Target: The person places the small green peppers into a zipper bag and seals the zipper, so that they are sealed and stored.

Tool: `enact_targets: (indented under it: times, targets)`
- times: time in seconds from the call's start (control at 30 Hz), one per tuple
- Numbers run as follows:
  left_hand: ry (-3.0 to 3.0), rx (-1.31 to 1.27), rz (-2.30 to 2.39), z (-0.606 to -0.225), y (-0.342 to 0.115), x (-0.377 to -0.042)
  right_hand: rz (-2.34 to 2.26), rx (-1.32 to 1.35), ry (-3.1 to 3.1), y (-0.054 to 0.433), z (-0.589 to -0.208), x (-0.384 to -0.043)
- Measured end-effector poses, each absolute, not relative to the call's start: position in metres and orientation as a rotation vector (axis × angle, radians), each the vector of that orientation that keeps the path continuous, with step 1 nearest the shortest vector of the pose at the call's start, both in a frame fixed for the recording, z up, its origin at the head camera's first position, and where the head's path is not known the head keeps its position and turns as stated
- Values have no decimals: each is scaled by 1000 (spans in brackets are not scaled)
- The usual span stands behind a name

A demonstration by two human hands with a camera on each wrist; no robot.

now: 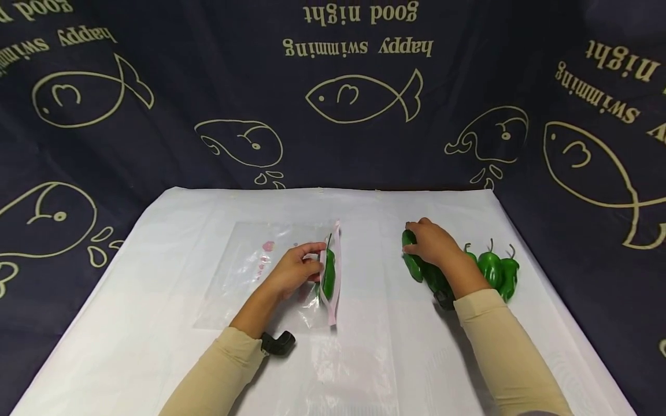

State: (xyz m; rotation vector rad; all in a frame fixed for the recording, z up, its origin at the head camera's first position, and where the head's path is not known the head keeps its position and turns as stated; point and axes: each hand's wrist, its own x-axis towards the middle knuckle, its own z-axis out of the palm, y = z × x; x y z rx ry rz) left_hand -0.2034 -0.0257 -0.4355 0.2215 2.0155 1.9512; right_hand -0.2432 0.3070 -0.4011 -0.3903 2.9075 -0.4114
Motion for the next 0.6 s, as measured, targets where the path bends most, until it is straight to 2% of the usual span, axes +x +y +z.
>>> enact_targets:
  times: [0.6]
  targets:
    - [1987, 217, 1978, -437, -26, -202, -345, -383, 2917, 301, -400, -244]
